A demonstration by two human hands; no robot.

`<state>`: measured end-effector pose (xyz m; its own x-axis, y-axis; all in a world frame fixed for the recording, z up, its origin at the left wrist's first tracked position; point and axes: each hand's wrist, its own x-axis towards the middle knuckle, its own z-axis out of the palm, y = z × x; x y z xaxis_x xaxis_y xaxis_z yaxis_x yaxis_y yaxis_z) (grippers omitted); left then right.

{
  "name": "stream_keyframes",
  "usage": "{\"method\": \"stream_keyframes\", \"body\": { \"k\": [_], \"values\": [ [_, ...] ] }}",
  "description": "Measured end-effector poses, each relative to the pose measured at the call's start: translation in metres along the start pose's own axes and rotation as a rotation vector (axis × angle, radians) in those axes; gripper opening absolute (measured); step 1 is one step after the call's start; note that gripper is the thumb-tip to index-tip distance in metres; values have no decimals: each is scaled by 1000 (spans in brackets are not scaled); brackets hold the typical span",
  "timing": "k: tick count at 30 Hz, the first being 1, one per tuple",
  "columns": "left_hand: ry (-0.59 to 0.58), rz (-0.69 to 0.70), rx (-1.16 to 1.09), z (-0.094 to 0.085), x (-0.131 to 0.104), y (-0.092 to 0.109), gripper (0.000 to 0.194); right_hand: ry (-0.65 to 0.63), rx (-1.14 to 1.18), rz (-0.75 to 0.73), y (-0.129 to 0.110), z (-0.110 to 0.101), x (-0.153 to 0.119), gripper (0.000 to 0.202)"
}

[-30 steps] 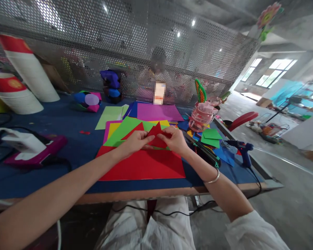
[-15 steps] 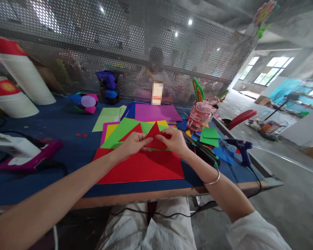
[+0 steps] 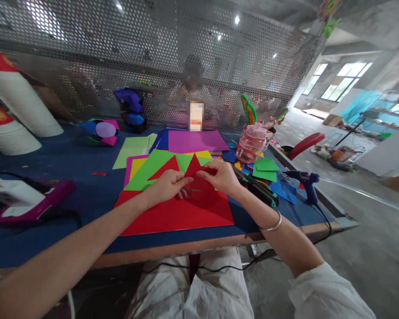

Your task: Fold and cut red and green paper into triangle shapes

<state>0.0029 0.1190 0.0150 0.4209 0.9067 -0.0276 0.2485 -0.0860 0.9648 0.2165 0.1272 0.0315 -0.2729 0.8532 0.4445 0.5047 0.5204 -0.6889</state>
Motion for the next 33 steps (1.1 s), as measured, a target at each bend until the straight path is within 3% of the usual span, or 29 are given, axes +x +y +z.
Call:
{"method": "stream_keyframes", "body": {
  "k": [6,9,14,20,26,33],
  "values": [
    [73,41,41,0,-2,4,63,72,182,61,0,1,1,32],
    [152,67,17,-4,-3,7,64,142,294,111,2,4,3,48],
    [258,113,-38,-6,-9,15,60,5,468,220,-3,21,-2,59],
    [244,122,-84,2,-17,20,60,-31,581,218,-19,38,-12,56],
    [229,113,-151,8,-19,20,61,27,609,182,-24,37,-15,42],
    [214,84,-188,6,-17,24,60,43,581,129,-25,34,-14,44]
  ]
}}
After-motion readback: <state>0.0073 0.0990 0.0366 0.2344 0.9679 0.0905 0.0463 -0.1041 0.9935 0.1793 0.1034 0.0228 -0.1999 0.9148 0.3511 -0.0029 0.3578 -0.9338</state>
